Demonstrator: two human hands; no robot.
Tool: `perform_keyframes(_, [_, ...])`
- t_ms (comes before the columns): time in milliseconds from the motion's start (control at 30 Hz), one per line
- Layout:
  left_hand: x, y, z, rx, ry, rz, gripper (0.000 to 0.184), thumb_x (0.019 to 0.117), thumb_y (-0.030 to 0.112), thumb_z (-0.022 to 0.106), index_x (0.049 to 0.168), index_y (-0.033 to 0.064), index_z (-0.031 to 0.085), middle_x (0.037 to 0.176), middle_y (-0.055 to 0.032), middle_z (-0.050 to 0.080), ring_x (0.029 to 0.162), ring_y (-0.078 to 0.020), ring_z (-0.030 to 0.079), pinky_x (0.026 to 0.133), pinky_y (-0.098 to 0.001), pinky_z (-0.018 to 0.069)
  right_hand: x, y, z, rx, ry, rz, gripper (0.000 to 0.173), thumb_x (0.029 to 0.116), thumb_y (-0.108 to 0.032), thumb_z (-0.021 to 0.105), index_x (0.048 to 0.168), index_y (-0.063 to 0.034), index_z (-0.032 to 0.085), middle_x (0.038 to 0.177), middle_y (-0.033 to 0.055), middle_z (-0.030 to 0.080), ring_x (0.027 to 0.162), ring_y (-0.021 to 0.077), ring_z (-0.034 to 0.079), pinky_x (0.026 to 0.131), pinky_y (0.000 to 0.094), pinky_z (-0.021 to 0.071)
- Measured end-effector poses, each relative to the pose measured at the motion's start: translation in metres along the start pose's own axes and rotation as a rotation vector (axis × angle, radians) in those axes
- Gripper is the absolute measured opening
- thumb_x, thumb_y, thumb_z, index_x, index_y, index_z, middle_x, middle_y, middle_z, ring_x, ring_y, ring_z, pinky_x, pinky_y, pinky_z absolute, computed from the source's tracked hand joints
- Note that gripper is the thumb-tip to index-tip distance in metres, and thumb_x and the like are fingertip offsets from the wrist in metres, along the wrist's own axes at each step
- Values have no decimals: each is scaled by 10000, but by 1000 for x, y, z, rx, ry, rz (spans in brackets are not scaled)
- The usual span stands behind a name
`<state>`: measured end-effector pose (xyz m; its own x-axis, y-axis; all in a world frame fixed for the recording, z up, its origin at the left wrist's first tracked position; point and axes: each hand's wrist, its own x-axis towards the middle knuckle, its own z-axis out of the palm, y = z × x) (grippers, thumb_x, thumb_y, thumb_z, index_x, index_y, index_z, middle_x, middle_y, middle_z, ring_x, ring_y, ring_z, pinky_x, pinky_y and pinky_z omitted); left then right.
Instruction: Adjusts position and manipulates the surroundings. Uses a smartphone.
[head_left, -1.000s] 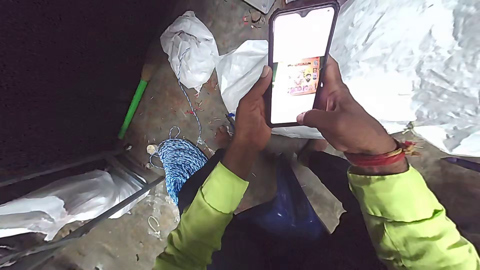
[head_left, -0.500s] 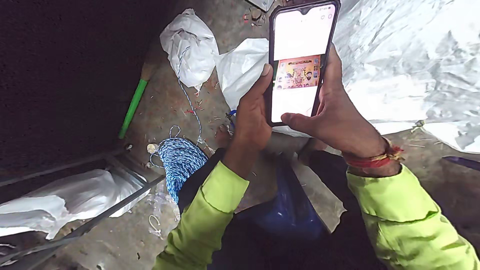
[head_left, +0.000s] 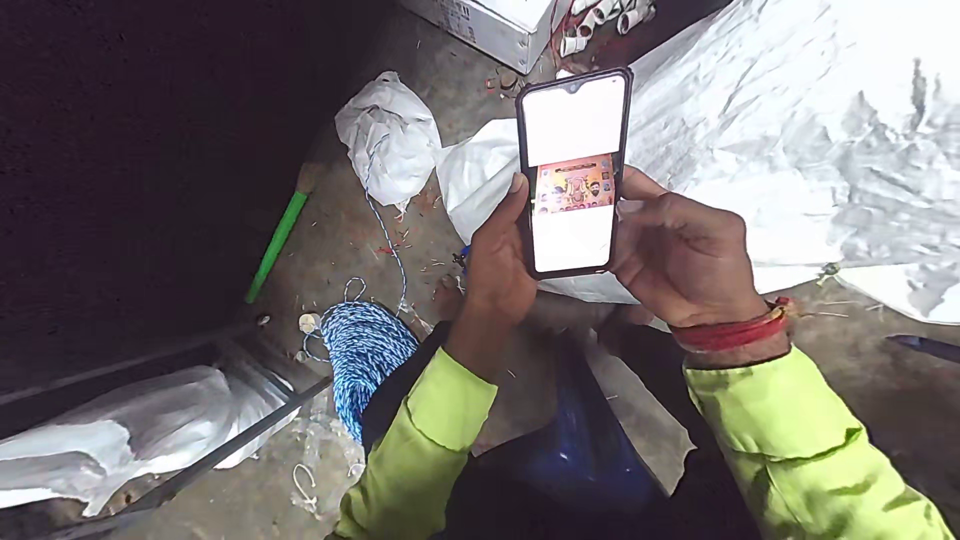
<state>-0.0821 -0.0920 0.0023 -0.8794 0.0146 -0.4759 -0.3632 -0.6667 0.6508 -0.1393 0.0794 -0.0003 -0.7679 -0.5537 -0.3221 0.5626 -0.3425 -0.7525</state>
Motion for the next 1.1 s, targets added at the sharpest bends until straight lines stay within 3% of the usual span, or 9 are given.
perform_keyframes(67, [1, -1, 0, -5, -3, -6, 456, 1078, 532, 387, 1399, 263, 566, 1281, 3, 673, 1145, -139, 670, 933, -387, 590, 3, 0, 1, 18, 41, 5, 412, 1025, -175, 362, 1383, -138, 562, 1240, 65, 678, 1048, 156, 699, 869, 343, 610])
perform_keyframes(167, [3, -1, 0, -20, -3, -6, 447, 1074, 531, 402, 1386, 265, 579, 1261, 2, 684, 1121, -138, 682, 914, -390, 598, 0, -2, 4, -34, 75, 26, 374, 1054, -201, 398, 1374, -162, 587, 1175, 43, 707, 963, 114, 719, 793, 283, 620])
perform_keyframes(267, [4, -1, 2, -23, -1, 0, 440, 1081, 521, 386, 1379, 260, 578, 1254, 4, 684, 1116, -131, 684, 903, -379, 602, 3, -1, 3, -24, 104, 34, 358, 1027, -174, 419, 1323, -122, 614, 1127, 62, 717, 937, 133, 725, 788, 304, 627])
perform_keyframes(367, [3, -3, 0, -31, -8, -2, 458, 1087, 519, 366, 1413, 258, 553, 1308, 4, 661, 1171, -136, 659, 953, -385, 581, 3, -1, 3, -29, 111, 42, 362, 1030, -161, 415, 1326, -103, 616, 1135, 77, 716, 943, 145, 726, 796, 318, 628])
perform_keyframes(767, [1, -4, -5, -55, -67, 9, 480, 1088, 531, 338, 1439, 264, 528, 1345, -6, 639, 1207, -158, 641, 973, -403, 572, 2, 0, 2, -57, 66, 2, 364, 990, -85, 451, 1313, -74, 618, 1130, 97, 716, 923, 149, 729, 793, 309, 631])
perform_keyframes(967, [1, -3, -3, -59, -46, 10, 476, 1087, 536, 338, 1417, 266, 550, 1319, -4, 653, 1187, -157, 652, 956, -410, 579, 3, 3, 4, -236, 46, -78, 463, 921, 101, 539, 1363, -39, 548, 1140, 82, 721, 976, 146, 725, 831, 302, 628])
perform_keyframes(1100, [-1, -3, -4, -48, -43, 25, 476, 1091, 529, 330, 1421, 262, 545, 1325, 2, 649, 1190, -153, 648, 967, -403, 574, -4, 3, 8, -510, 15, -130, 659, 886, 94, 625, 1484, -101, 430, 1236, 51, 669, 1010, 119, 706, 807, 256, 625])
